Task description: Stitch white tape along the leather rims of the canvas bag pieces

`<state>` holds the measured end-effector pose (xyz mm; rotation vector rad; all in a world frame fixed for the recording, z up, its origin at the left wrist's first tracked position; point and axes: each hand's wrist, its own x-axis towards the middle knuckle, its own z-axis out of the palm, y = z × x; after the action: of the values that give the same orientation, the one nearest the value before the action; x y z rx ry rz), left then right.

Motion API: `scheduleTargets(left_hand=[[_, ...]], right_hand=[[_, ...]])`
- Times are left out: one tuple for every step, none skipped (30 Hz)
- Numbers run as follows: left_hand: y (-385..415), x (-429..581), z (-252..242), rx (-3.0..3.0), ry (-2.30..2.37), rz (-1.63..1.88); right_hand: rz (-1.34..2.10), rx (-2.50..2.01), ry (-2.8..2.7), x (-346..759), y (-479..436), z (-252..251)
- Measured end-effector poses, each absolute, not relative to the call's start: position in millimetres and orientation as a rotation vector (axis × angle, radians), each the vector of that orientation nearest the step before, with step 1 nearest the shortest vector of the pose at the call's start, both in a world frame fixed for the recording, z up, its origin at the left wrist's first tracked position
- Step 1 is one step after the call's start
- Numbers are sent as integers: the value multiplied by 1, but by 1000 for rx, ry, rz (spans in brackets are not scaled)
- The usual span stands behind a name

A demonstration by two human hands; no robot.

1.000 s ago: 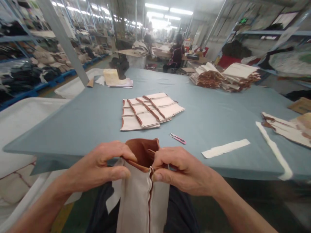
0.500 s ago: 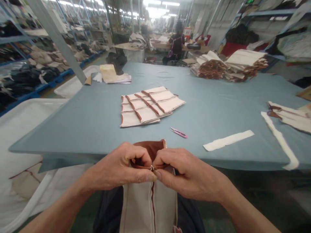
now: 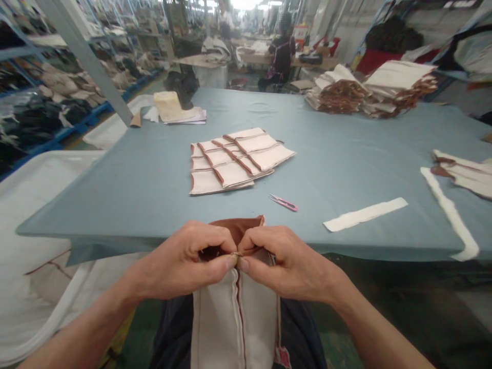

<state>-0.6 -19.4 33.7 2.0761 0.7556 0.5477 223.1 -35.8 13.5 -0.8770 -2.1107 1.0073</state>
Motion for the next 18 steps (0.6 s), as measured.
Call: scheduleTargets(left_hand=[[-20, -1, 34, 2101, 794, 548], [-21, -2, 35, 2121, 830, 543], [-21, -2, 36, 2138, 859, 534], [-21, -3, 38, 2149, 878, 522], [-20, -4, 39, 2155, 891, 508], [-19, -4, 39, 2157, 896, 492], [-19, -5, 40, 2155, 891, 480], [-18, -6, 40, 2151, 883, 472], [-17, -6, 39, 2152, 874, 471], [-17, -7, 38, 2160, 866, 478], [-17, -7, 37, 2179, 857, 499], [-17, -8, 35, 2210, 847, 527], [-18, -9, 33, 2249, 833, 553], [-19, -11, 31, 2292, 812, 581], [-20, -13, 29, 2335, 787, 610], [-21, -15, 26, 2372, 760, 637], [-21, -17, 24, 2400, 740, 655], [-21, -20, 22, 2418, 727, 664]], right_hand=[[989, -886, -2111, 222, -36, 13], [970, -893, -2114, 221, -37, 13], [952, -903, -2121, 220, -37, 13], [935, -915, -2133, 219, -37, 13], [917, -928, -2143, 218, -38, 13], [899, -940, -2152, 217, -38, 13], [887, -954, -2158, 215, -37, 13], [881, -964, -2162, 213, -37, 14], [878, -974, -2163, 212, -37, 14], [880, -982, -2163, 210, -37, 14], [888, -989, -2163, 209, -36, 14], [901, -995, -2163, 207, -36, 13], [919, -993, -2159, 206, -36, 13], [943, -985, -2148, 205, -36, 12], [973, -975, -2129, 204, -35, 11], [1008, -965, -2105, 202, -35, 10], [1042, -958, -2078, 201, -34, 8], [1074, -956, -2054, 200, -34, 7]])
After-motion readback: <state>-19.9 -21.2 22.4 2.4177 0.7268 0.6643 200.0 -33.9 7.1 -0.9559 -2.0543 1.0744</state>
